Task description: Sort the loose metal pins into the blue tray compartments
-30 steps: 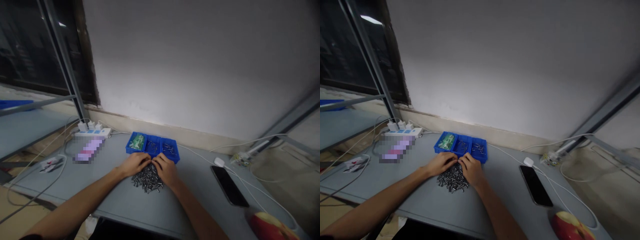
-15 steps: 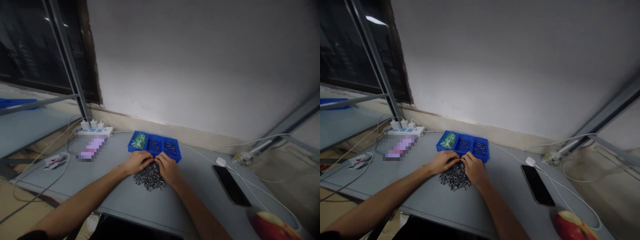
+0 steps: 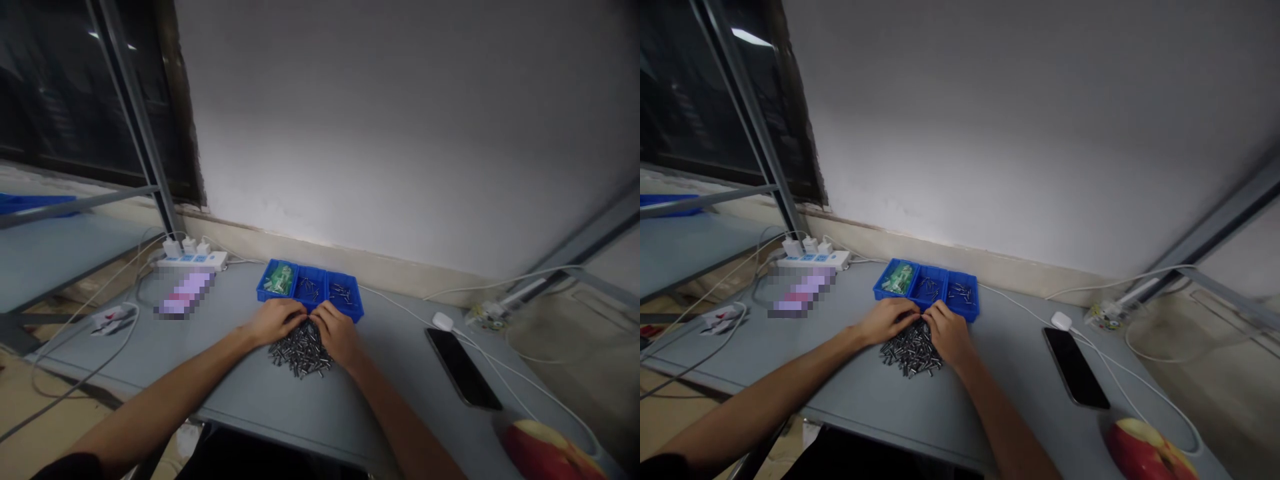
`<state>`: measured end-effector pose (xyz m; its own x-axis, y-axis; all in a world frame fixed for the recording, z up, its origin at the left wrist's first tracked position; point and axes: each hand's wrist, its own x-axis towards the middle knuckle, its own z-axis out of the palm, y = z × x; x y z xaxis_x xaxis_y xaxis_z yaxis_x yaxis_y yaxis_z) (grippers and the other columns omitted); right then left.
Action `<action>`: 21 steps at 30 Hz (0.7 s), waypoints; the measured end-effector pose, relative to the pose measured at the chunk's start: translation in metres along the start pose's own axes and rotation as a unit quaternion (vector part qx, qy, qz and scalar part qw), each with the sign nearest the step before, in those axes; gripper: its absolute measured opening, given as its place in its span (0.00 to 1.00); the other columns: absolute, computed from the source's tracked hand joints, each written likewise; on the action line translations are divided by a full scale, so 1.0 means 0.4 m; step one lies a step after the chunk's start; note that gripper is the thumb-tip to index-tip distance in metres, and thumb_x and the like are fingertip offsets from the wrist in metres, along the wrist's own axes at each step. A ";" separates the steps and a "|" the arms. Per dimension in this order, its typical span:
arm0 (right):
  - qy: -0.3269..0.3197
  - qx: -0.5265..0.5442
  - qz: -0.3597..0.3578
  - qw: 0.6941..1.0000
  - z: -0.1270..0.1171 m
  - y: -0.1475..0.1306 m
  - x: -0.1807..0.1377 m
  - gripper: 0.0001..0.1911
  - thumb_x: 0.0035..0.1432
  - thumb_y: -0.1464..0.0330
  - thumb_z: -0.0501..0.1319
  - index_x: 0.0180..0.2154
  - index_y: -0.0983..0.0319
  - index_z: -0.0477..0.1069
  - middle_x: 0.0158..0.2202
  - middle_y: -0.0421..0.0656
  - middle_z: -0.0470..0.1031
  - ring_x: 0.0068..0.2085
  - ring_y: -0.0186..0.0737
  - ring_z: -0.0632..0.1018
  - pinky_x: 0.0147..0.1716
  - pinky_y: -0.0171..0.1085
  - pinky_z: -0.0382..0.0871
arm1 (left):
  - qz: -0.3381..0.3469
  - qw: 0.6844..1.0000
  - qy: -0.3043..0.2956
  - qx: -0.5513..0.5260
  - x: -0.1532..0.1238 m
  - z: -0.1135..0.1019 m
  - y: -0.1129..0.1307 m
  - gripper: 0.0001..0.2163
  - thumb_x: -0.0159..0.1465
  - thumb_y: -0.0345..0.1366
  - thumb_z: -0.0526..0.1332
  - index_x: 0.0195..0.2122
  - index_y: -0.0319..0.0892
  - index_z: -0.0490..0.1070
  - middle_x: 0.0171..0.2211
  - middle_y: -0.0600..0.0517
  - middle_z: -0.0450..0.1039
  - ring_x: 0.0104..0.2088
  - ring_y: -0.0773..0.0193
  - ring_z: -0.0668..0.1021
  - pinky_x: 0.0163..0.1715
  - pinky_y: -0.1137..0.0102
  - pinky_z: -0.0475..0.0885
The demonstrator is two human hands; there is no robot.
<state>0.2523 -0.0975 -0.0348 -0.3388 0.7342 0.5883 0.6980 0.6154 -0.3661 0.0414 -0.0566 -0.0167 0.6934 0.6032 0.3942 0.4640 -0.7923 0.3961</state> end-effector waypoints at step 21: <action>-0.004 -0.009 -0.002 1.000 0.000 -0.002 -0.001 0.06 0.71 0.68 0.56 0.40 0.57 0.70 0.39 0.42 0.75 0.38 0.40 0.78 0.39 0.35 0.70 | 0.011 1.000 0.000 -0.001 -0.002 0.000 0.000 0.10 0.73 0.39 0.54 0.44 0.44 0.75 0.40 0.50 0.79 0.41 0.60 0.80 0.43 0.67 0.71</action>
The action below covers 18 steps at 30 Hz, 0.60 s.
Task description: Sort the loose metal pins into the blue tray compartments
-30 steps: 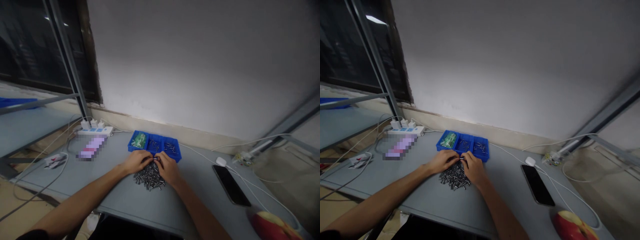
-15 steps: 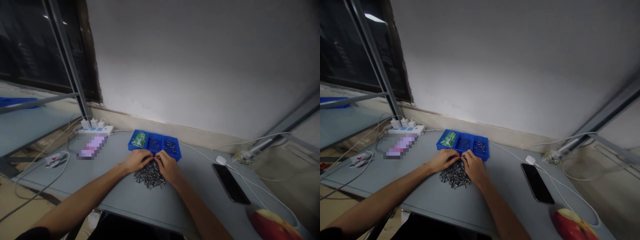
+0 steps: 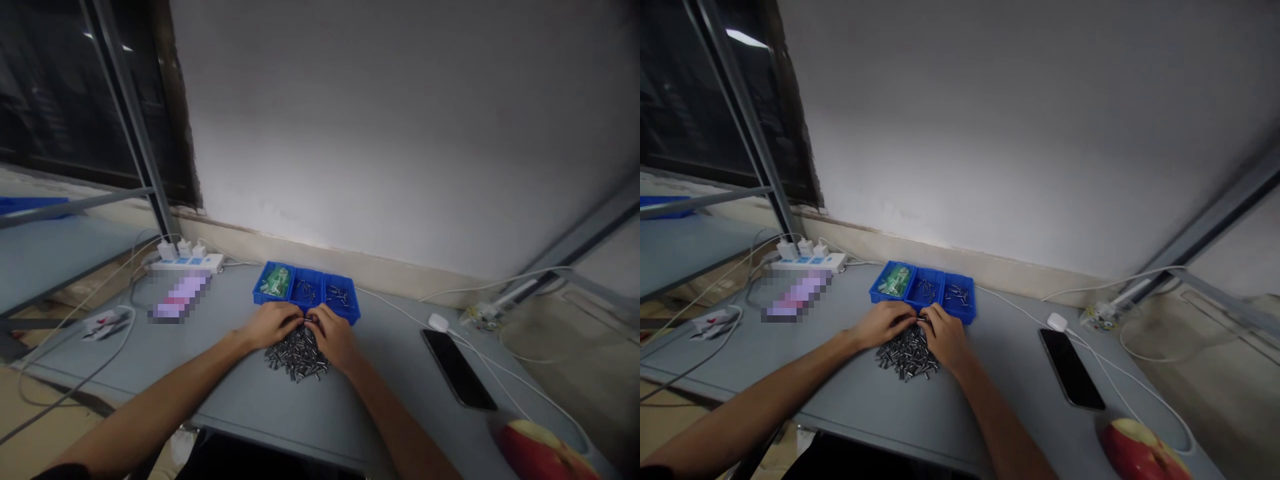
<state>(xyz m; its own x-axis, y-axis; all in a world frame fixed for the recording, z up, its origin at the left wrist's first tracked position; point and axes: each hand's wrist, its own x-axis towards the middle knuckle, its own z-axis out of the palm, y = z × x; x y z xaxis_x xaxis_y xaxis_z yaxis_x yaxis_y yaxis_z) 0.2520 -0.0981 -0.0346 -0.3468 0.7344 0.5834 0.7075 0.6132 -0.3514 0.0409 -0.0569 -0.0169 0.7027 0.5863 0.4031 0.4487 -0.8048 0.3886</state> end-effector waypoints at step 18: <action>0.298 -0.046 0.111 0.947 -0.059 0.060 0.018 0.14 0.72 0.65 0.53 0.45 0.61 0.76 0.41 0.49 0.75 0.43 0.45 0.77 0.45 0.41 0.71 | -0.075 0.996 -0.002 0.050 0.006 -0.021 -0.011 0.10 0.71 0.39 0.57 0.43 0.47 0.78 0.33 0.53 0.80 0.32 0.62 0.79 0.35 0.69 0.69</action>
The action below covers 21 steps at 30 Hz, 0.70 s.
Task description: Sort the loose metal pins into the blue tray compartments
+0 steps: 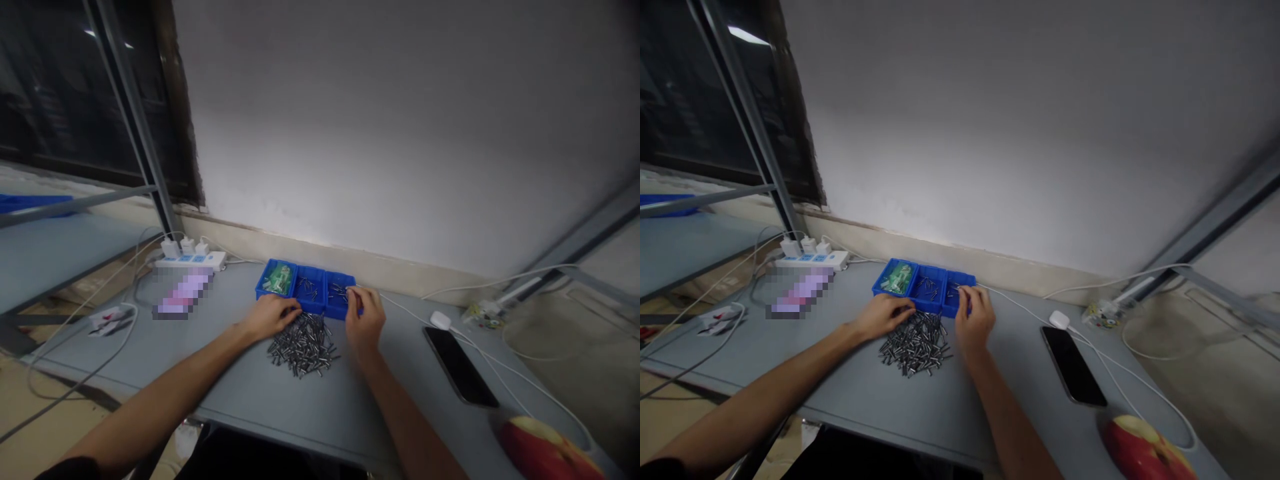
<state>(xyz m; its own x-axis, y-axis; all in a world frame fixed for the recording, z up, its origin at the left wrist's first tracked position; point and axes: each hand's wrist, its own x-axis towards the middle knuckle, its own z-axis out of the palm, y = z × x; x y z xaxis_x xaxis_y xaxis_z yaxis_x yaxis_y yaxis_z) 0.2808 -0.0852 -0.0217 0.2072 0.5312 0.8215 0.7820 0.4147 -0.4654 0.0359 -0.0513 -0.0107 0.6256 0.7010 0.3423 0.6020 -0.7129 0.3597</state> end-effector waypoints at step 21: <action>-0.260 0.063 -0.125 0.955 0.028 -0.049 -0.067 0.11 0.72 0.69 0.54 0.43 0.59 0.75 0.38 0.42 0.81 0.39 0.39 0.82 0.41 0.35 0.70 | -0.057 0.985 -0.098 0.128 0.003 0.025 0.008 0.11 0.71 0.41 0.55 0.45 0.49 0.77 0.34 0.48 0.80 0.36 0.54 0.82 0.34 0.68 0.70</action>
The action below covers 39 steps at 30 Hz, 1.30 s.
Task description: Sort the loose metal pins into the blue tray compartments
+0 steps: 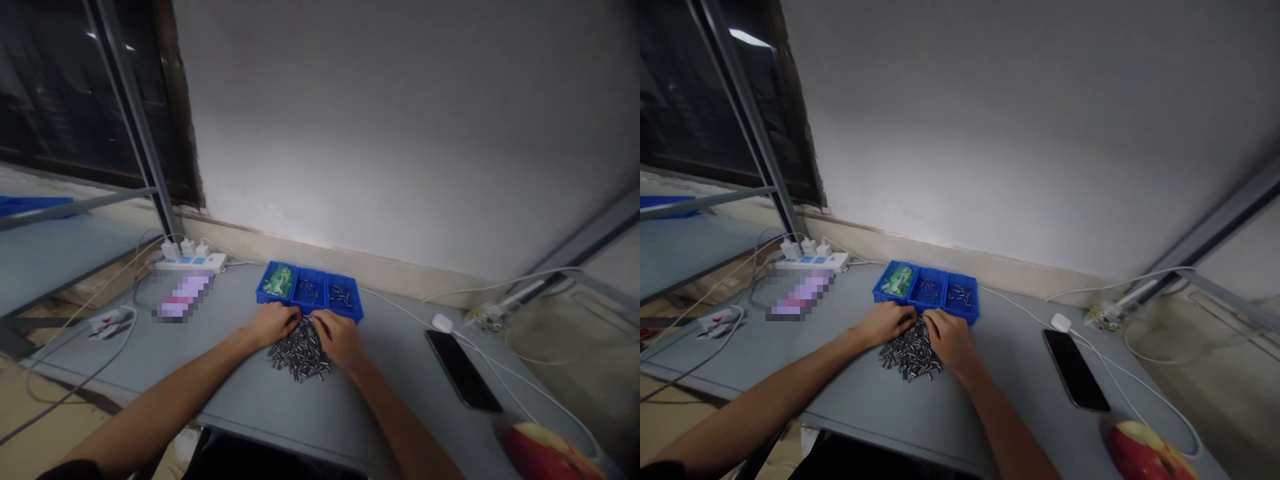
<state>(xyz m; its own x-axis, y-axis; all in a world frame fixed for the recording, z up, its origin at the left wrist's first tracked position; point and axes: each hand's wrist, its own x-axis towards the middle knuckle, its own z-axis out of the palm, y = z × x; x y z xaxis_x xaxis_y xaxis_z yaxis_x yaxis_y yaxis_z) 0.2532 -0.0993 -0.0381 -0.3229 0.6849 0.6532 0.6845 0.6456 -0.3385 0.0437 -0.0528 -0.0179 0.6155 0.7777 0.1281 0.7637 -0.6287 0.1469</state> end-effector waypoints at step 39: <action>-0.036 -0.007 0.004 0.999 -0.009 0.003 -0.001 0.08 0.71 0.68 0.56 0.43 0.59 0.74 0.36 0.42 0.80 0.36 0.39 0.81 0.36 0.35 0.68 | 0.098 0.981 0.079 -0.150 -0.017 -0.017 0.008 0.11 0.72 0.43 0.58 0.46 0.46 0.79 0.32 0.53 0.80 0.32 0.64 0.80 0.35 0.72 0.68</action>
<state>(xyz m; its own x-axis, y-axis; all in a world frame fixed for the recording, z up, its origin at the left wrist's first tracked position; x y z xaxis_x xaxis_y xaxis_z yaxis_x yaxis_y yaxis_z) 0.2566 -0.1000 -0.0363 -0.3635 0.7127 0.6000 0.6957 0.6360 -0.3340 0.0405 -0.0602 -0.0117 0.6891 0.6456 0.3293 0.5272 -0.7583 0.3834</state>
